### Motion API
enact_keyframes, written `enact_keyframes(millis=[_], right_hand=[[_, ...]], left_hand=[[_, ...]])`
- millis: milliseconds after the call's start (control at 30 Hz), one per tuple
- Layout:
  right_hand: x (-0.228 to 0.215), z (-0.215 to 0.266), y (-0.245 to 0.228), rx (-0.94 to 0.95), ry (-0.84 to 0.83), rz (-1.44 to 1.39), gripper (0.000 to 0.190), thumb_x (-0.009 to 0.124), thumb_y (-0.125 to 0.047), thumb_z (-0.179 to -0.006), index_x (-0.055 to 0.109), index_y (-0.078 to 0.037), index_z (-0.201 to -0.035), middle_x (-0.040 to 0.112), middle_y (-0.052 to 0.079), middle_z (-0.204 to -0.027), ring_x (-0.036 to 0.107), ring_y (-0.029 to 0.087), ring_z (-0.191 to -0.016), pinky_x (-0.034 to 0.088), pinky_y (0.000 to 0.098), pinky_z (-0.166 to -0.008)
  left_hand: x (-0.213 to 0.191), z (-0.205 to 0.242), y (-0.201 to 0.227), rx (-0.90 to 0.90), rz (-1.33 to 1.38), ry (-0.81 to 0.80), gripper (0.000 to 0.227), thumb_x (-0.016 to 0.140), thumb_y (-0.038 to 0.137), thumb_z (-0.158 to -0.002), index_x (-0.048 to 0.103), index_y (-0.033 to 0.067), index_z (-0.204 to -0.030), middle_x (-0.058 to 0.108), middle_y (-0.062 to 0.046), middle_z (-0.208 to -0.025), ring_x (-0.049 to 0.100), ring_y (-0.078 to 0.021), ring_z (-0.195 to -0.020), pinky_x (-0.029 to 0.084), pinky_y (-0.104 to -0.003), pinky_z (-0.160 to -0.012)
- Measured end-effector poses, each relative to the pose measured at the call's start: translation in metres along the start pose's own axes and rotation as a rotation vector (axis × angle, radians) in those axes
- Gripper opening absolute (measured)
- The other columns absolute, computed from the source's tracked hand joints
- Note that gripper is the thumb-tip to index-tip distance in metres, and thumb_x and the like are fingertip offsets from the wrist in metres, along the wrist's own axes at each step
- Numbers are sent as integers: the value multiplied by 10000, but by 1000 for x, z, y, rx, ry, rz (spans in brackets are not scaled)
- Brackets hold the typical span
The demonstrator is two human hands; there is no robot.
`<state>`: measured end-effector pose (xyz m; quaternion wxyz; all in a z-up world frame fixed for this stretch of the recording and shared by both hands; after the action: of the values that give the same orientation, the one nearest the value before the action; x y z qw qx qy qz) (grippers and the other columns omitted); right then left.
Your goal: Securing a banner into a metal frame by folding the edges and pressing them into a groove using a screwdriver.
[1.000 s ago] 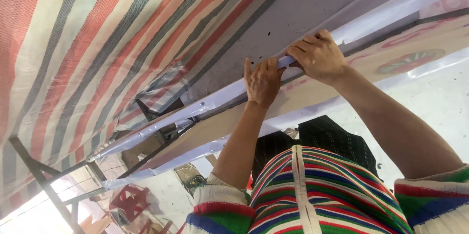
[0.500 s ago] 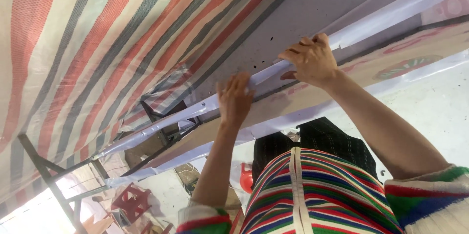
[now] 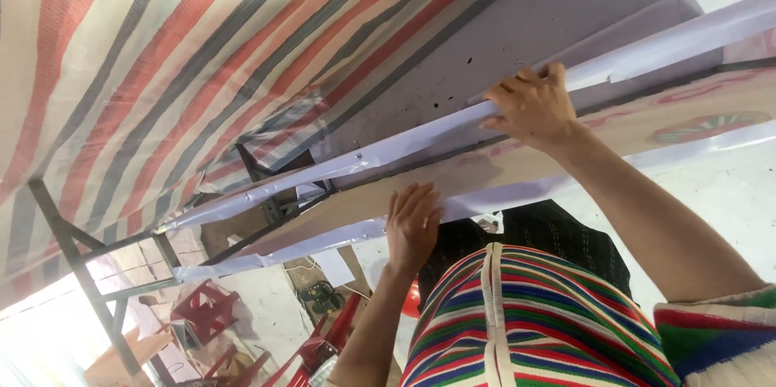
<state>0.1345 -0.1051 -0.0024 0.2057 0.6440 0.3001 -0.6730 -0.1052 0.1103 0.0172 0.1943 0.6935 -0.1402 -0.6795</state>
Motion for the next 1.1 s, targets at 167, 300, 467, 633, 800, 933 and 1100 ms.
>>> enact_keyframes(millis=[167, 300, 467, 633, 800, 933, 1100], right_hand=[[-10, -11, -41, -17, 44, -244, 461, 725, -580, -850, 688, -256, -1177, 718, -27, -1177, 647, 222, -1156, 489, 473, -914], [-1, 2, -98, -70, 372, -407, 316, 622, -433, -1009, 719, -138, -1066, 738, 46, -1007, 686, 245, -1017, 496, 391, -869], [20, -17, -158, -58, 351, -232, 156, 773, -268, -860, 661, -223, -958, 652, -50, -969, 587, 197, -1025, 541, 333, -736], [-49, -77, -175, -126, 8, -208, 177, 771, -314, -851, 681, -221, -971, 698, -12, -992, 633, 239, -984, 564, 404, -799], [-20, -85, -178, 8, -496, -156, 161, 560, -211, -1000, 698, -285, -1038, 762, -69, -987, 719, 204, -1001, 538, 430, -871], [6, -73, -179, 5, -291, -106, 294, 658, -547, -884, 719, -309, -1045, 753, -92, -982, 702, 179, -995, 497, 411, -845], [-7, -37, -199, 125, 119, -284, 422, 788, -336, -840, 715, -211, -1236, 626, 5, -1370, 518, 306, -1316, 476, 501, -980]], left_hand=[[-39, -12, -29, -173, 186, 121, 236, 783, 132, -867, 803, 169, -1100, 789, -69, -1079, 724, -304, -1070, 552, -453, -964], [-67, -19, -103, -340, 164, 217, 190, 786, 150, -871, 805, 148, -1059, 796, -87, -993, 751, -296, -938, 584, -460, -883], [-96, -72, -146, 106, 55, 99, 243, 718, 176, -956, 754, 87, -1180, 697, -125, -1311, 622, -343, -1248, 499, -449, -1048], [-92, -122, -152, -52, 47, -613, 423, 587, 324, -1044, 593, 191, -1445, 628, -113, -1433, 574, -315, -1340, 424, -494, -1141], [-74, -129, -151, -101, 76, -850, 474, 518, 443, -1058, 528, 299, -1510, 622, -39, -1450, 577, -261, -1350, 415, -454, -1146], [-57, -120, -158, -48, -124, -782, 448, 522, 458, -1034, 541, 347, -1468, 666, 30, -1390, 676, -244, -1220, 540, -449, -1025], [-49, -116, -168, 149, -222, -609, 430, 538, 493, -1018, 585, 273, -1385, 724, 10, -1242, 740, -246, -1081, 604, -449, -884]])
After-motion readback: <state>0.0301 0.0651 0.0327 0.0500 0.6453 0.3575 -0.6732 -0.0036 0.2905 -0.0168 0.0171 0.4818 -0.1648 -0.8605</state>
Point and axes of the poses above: each hand's wrist, its own z-axis away from the middle knuckle, its own x-axis out of the palm, y = z × x, the point moved 2 cm from there along -z, towards the middle knuckle
